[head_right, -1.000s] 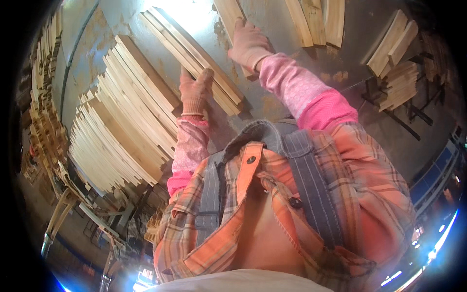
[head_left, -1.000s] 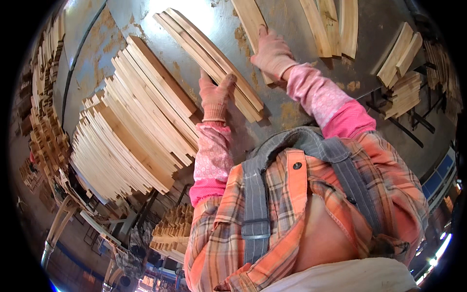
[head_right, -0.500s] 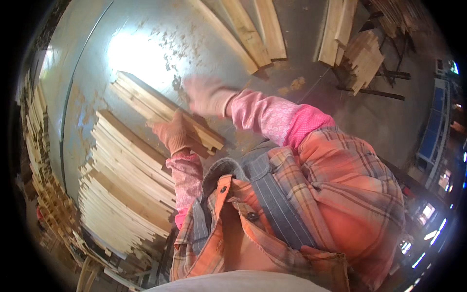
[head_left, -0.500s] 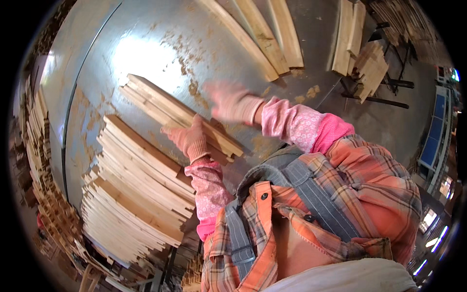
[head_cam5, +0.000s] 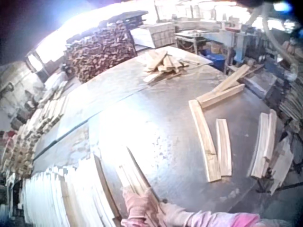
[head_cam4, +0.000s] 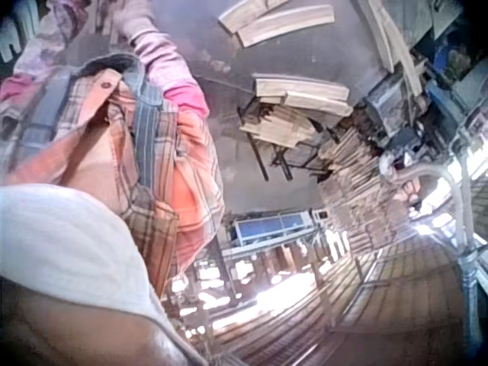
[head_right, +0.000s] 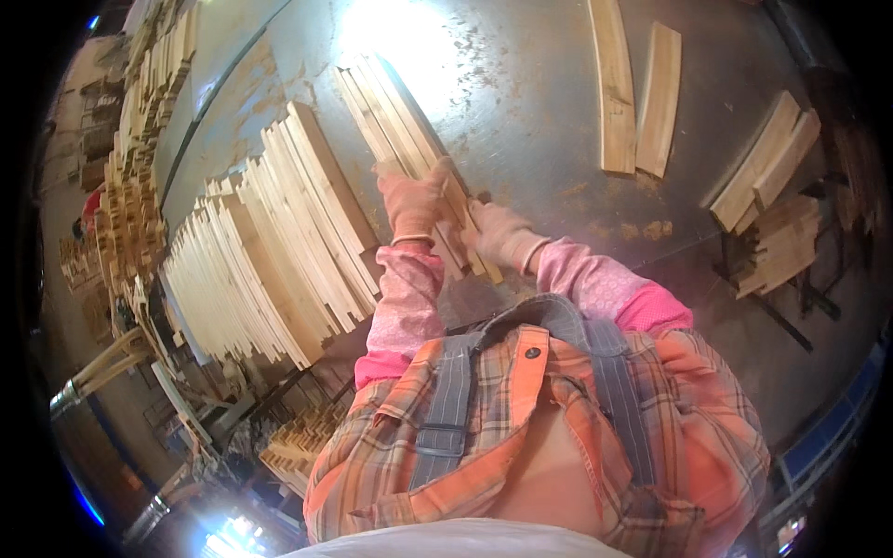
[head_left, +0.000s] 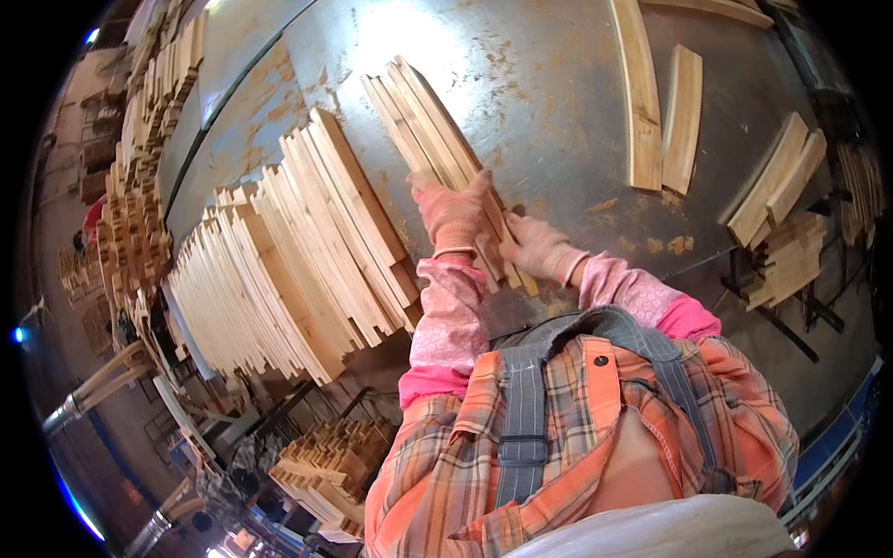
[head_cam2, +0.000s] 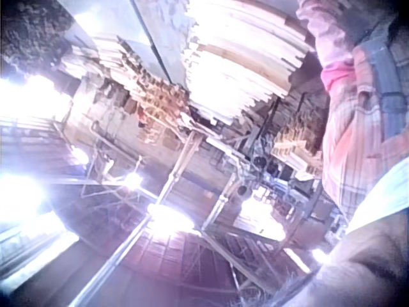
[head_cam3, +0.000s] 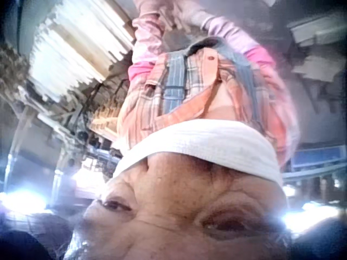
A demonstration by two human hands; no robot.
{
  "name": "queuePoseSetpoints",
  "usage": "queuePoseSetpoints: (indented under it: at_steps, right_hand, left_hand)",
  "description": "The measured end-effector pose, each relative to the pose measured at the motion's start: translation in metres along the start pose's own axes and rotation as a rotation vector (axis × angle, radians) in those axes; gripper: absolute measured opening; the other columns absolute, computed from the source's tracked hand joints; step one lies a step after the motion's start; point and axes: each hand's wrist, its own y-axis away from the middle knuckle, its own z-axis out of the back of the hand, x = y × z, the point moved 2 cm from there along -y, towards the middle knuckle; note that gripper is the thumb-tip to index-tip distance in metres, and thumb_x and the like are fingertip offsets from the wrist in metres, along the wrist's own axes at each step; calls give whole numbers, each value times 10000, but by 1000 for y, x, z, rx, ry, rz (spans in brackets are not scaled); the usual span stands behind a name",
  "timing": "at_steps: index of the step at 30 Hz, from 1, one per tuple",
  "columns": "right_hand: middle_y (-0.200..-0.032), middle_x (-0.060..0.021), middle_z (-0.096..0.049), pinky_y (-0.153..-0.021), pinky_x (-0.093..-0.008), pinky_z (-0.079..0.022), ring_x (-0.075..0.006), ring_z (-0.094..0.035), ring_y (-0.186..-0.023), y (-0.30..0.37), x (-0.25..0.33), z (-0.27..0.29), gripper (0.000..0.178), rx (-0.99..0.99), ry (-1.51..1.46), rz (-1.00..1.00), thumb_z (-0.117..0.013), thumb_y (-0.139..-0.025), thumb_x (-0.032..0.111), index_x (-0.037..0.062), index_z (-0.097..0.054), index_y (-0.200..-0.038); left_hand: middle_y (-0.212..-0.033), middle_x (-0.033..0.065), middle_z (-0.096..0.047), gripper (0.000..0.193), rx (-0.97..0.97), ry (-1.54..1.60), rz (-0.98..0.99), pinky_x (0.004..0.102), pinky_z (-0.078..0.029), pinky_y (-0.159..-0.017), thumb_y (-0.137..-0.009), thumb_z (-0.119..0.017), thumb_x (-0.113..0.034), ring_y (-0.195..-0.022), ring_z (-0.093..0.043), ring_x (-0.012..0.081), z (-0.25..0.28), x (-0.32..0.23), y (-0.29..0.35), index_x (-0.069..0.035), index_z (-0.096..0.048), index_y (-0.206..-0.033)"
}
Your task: The person repeatedly picks up small wooden planks from a pile on a metal table and stacks them into a neat vertical arrangement. The person handles the planks one at a time or in small groups, aligning them carefully on the growing stack.
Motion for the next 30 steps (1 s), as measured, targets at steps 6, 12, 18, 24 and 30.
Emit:
queuePoseSetpoints:
  at_steps: [6, 12, 18, 24, 30]
  right_hand:
    - [-1330, -252, -644, -1069, -470, -484, -414, -587, -1275, 8, 1, 32, 545, 243, 61, 211, -606, -937, 361, 23, -588, -1364]
    - [-1348, -265, -632, -1027, -461, -519, -414, -639, -1195, 7, -80, 147, 667, -410, 122, -144, -693, -901, 339, 33, -533, -1471]
    - [-1463, -265, -561, -1122, -474, -455, -419, -560, -1340, -12, -124, 197, 742, -609, 319, -436, -702, -895, 415, 26, -488, -1490]
    - [-1365, -188, -642, -1037, -465, -518, -384, -642, -1239, -30, -106, 157, 702, -576, 438, -588, -788, -845, 392, 20, -527, -1381]
    - [-1295, -215, -669, -1018, -422, -512, -356, -647, -1193, -8, -75, 127, 764, -444, -192, -338, -790, -825, 262, -6, -484, -1472]
  left_hand:
    - [-1541, 263, -412, 1213, -15, -244, 141, 449, -479, -1108, -707, -891, -416, -1358, -518, 400, 3, -20, 10, 36, -220, -1611]
    - [-990, 202, -719, 838, 387, 1353, 54, 363, -651, -730, -727, -803, -328, -830, -746, 315, 25, 35, -1, 92, -477, -1375]
    - [-1249, 208, -685, 798, 794, 2031, -153, 461, -632, -892, -843, -743, -489, -1065, -713, 334, 76, 55, 11, 34, -527, -1406]
    - [-1254, 149, -699, 588, 307, 1483, -450, 437, -540, -1025, -971, -653, -442, -1116, -680, 298, 148, 133, -32, -1, -587, -1356]
    - [-951, 38, -597, 308, -25, 740, -68, 335, -519, -775, -856, -723, -180, -831, -581, 179, 270, 210, -43, -30, -620, -1105]
